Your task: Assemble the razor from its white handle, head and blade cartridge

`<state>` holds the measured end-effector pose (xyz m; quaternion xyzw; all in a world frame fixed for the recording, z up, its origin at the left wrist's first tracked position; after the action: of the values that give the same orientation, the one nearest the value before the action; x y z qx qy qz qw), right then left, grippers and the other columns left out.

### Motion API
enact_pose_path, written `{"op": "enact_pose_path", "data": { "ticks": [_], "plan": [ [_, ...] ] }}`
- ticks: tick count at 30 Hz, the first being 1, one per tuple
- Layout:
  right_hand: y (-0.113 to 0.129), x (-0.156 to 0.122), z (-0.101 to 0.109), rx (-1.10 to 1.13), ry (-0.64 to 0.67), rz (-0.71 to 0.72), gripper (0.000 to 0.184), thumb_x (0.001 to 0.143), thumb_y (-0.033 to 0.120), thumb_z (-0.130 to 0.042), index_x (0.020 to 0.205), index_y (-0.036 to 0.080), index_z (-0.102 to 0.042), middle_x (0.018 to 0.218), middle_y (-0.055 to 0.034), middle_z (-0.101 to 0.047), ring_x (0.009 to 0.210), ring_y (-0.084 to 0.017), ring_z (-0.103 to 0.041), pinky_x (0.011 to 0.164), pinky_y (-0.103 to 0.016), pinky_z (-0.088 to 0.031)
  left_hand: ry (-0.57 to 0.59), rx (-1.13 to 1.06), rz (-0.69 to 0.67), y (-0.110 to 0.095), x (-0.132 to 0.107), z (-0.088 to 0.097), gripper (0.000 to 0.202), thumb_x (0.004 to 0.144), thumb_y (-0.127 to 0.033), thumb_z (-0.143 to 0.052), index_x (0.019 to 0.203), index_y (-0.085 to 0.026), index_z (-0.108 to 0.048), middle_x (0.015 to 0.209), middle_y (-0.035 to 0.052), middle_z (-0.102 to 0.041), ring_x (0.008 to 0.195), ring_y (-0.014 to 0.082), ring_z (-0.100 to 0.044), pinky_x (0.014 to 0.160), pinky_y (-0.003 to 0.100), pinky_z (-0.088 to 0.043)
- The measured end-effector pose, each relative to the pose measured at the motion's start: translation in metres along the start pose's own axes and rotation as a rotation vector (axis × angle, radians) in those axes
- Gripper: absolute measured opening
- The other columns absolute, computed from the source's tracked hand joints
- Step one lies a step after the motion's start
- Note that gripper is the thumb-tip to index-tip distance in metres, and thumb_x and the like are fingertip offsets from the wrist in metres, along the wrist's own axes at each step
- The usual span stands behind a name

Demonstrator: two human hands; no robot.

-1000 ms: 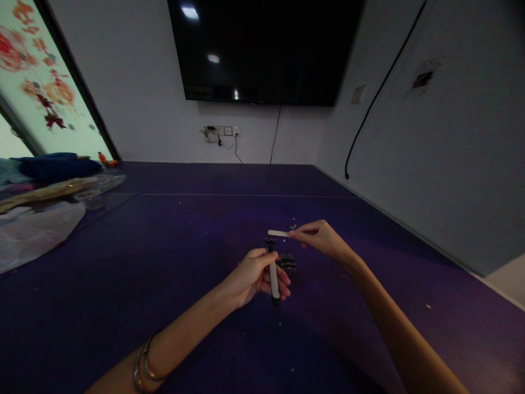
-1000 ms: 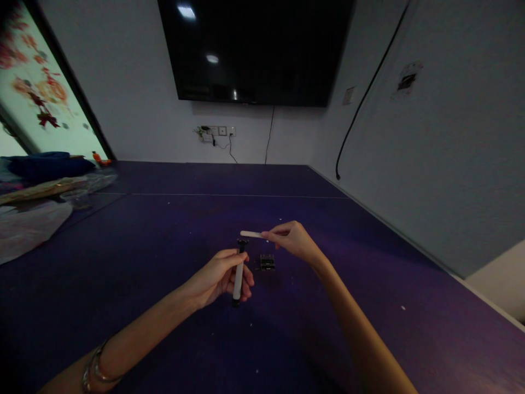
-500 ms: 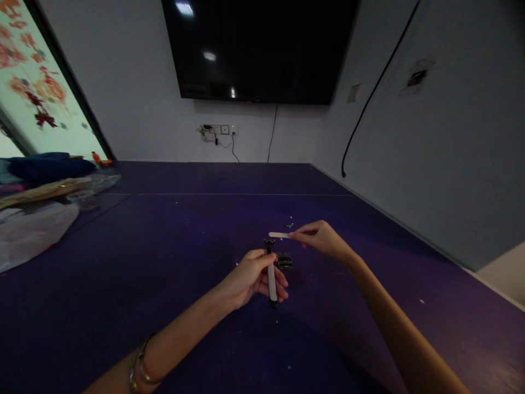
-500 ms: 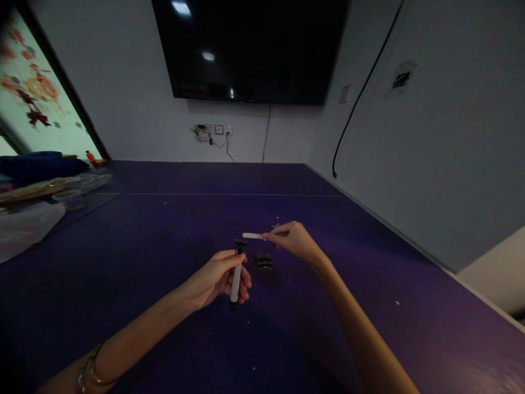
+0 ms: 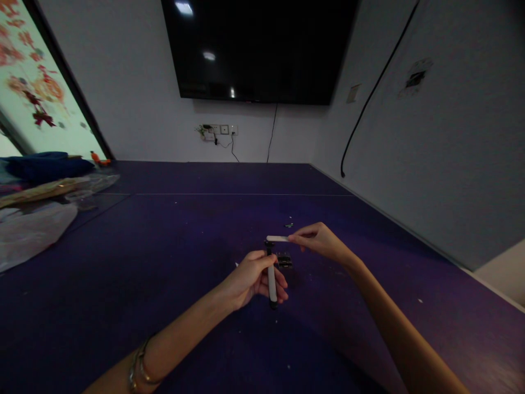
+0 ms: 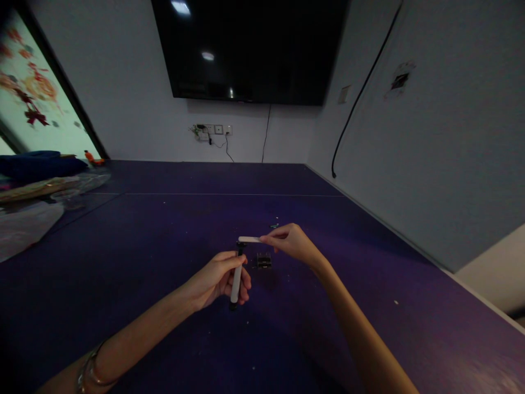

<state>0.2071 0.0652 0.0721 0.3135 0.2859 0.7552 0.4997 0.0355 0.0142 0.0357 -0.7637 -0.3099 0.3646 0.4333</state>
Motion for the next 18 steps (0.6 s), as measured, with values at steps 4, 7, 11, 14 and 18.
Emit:
{"op": "enact_pose_path", "data": {
  "ticks": [4,7,11,14,18],
  "plan": [
    [0.0006,-0.0002,-0.0005,-0.006,-0.020,-0.002,0.037,0.076,0.047,-0.059,0.073,0.013,-0.072,0.051,-0.0008,-0.055,0.047,-0.009,-0.044,0.045,-0.022,-0.029,0.004,-0.003,0.004,0.0014,0.0000,-0.0015,0.011,0.090,-0.026,-0.038,0.090,-0.015,-0.038,0.057,0.0071,-0.063,0.045,0.0187,-0.063,0.042,0.028,-0.050],
    [0.0041,-0.0009,-0.0034,0.003,0.012,0.019,0.037,0.076,0.048,-0.059,0.074,0.014,-0.073,0.052,-0.0010,-0.057,0.047,-0.009,-0.044,0.044,-0.022,-0.030,0.010,-0.001,0.009,0.0027,0.0004,-0.0015,0.011,0.089,-0.026,-0.039,0.091,-0.015,-0.038,0.058,0.0071,-0.064,0.045,0.0189,-0.063,0.043,0.029,-0.050],
    [0.0064,-0.0011,-0.0031,-0.014,-0.042,0.032,0.037,0.076,0.048,-0.058,0.073,0.014,-0.073,0.052,-0.0012,-0.057,0.049,-0.010,-0.046,0.046,-0.022,-0.031,0.011,-0.007,-0.005,0.0031,0.0010,-0.0006,0.015,0.087,-0.028,-0.044,0.092,-0.015,-0.038,0.058,0.0071,-0.064,0.045,0.0195,-0.063,0.043,0.029,-0.050],
    [0.0062,-0.0010,-0.0042,0.001,-0.019,0.039,0.037,0.075,0.048,-0.059,0.075,0.014,-0.073,0.053,-0.0015,-0.059,0.049,-0.010,-0.048,0.045,-0.021,-0.032,0.017,-0.003,-0.011,0.0037,0.0011,-0.0005,0.019,0.085,-0.029,-0.047,0.092,-0.014,-0.039,0.059,0.0072,-0.064,0.045,0.0196,-0.063,0.044,0.030,-0.050],
    [0.0048,-0.0014,-0.0024,-0.021,-0.037,0.016,0.038,0.074,0.049,-0.059,0.076,0.014,-0.074,0.053,-0.0016,-0.059,0.048,-0.010,-0.047,0.045,-0.022,-0.031,0.042,-0.004,-0.015,0.0051,0.0014,-0.0009,0.016,0.086,-0.029,-0.045,0.091,-0.015,-0.038,0.059,0.0066,-0.064,0.045,0.0194,-0.063,0.043,0.030,-0.050]
  ]
}}
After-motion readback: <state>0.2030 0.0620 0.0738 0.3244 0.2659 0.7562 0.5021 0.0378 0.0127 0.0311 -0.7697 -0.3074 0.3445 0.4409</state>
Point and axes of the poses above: each hand's wrist, its own x-axis towards the middle knuckle, its own z-axis out of the back of the hand, y = z × x, the point moved 4 cm from there along x, towards the middle knuckle
